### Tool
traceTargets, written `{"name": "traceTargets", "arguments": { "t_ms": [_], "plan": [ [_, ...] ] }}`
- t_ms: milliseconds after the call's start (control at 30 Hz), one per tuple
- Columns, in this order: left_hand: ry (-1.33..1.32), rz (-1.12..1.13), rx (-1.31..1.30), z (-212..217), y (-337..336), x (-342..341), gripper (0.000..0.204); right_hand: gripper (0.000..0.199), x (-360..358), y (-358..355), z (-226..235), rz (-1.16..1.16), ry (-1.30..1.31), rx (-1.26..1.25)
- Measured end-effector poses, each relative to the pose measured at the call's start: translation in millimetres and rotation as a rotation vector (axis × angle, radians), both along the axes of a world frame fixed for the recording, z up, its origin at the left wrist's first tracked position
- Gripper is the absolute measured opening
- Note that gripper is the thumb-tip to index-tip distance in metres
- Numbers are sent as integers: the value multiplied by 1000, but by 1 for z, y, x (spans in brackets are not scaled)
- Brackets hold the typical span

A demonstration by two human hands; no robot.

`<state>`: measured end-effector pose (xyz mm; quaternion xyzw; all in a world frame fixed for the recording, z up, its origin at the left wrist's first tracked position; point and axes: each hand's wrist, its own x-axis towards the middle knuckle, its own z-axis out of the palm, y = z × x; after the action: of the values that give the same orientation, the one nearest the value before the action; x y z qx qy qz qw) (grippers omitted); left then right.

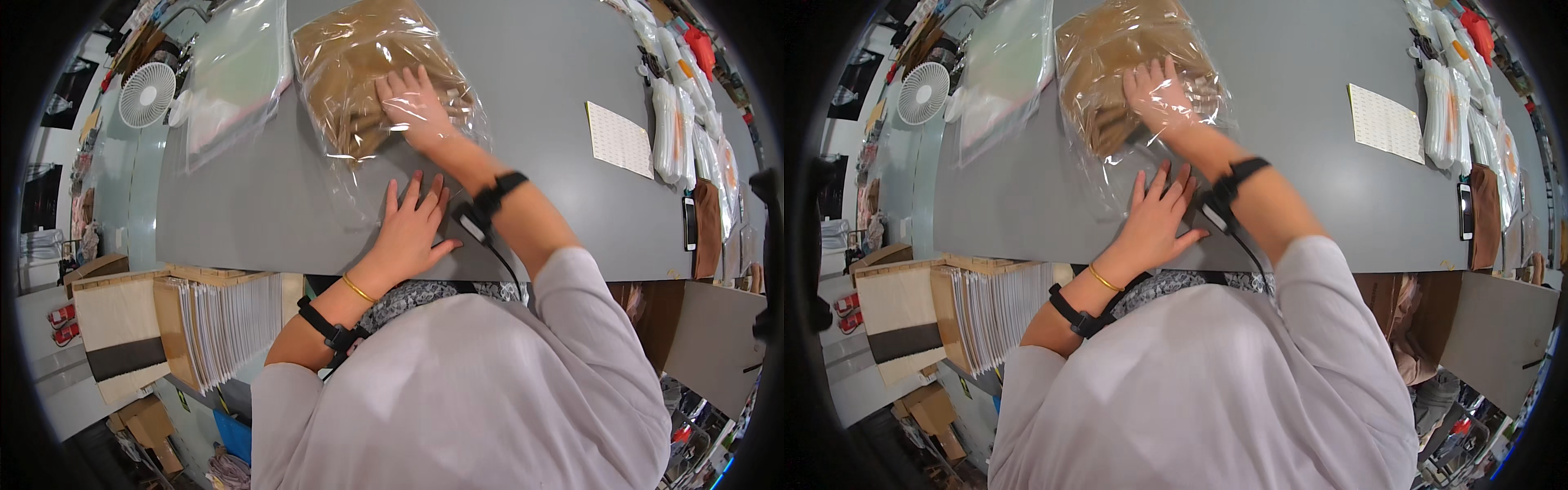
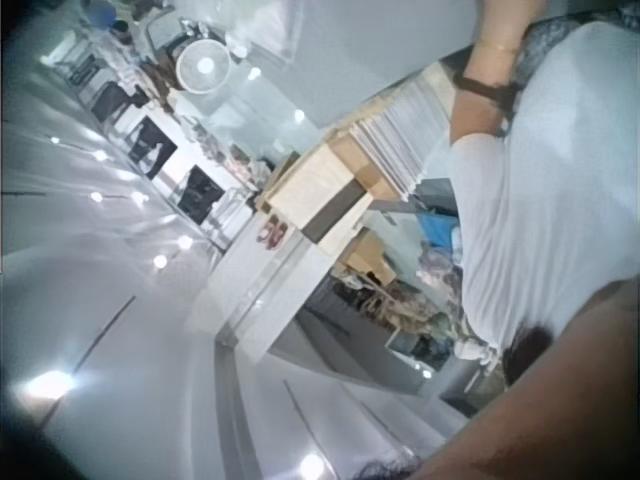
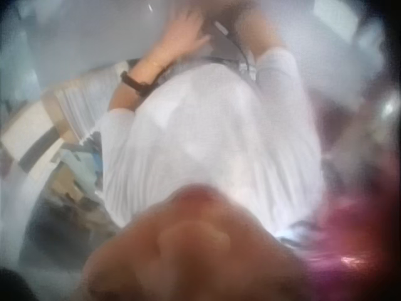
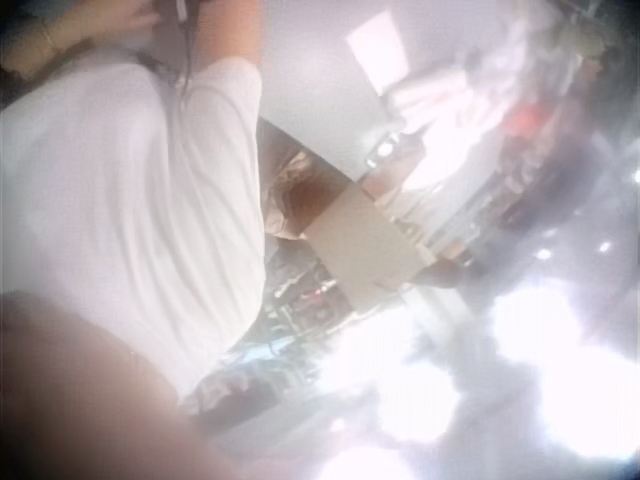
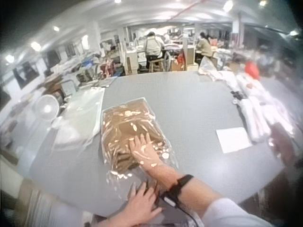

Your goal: The person folds mustard-colored fabric items and places them into clear plastic bags. They then affix small white labels to the bags and stack the finished packages on the table.

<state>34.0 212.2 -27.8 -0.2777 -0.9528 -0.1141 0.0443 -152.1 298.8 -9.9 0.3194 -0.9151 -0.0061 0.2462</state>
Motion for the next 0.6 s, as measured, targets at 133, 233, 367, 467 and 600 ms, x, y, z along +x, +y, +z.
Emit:
{"name": "traceTargets", "arguments": {
  "t_ms": [133,233,367,467,600],
  "plan": [
    [-96,28,9,6,-6,-1,76,54,-11,6,-22,113,-18,153],
    [-62,-21,21,7,-9,2,75,50,-1,17,-32,197,33,31],
    [-25,-37,65,11,-17,11,72,48,22,25,-30,101,-45,-64],
    [-97,-27,17,13,-23,14,71,45,31,12,-26,259,-128,-110],
    [-87,-52,84,13,-25,12,71,47,29,-11,-19,357,-176,-91]
  ]
}}
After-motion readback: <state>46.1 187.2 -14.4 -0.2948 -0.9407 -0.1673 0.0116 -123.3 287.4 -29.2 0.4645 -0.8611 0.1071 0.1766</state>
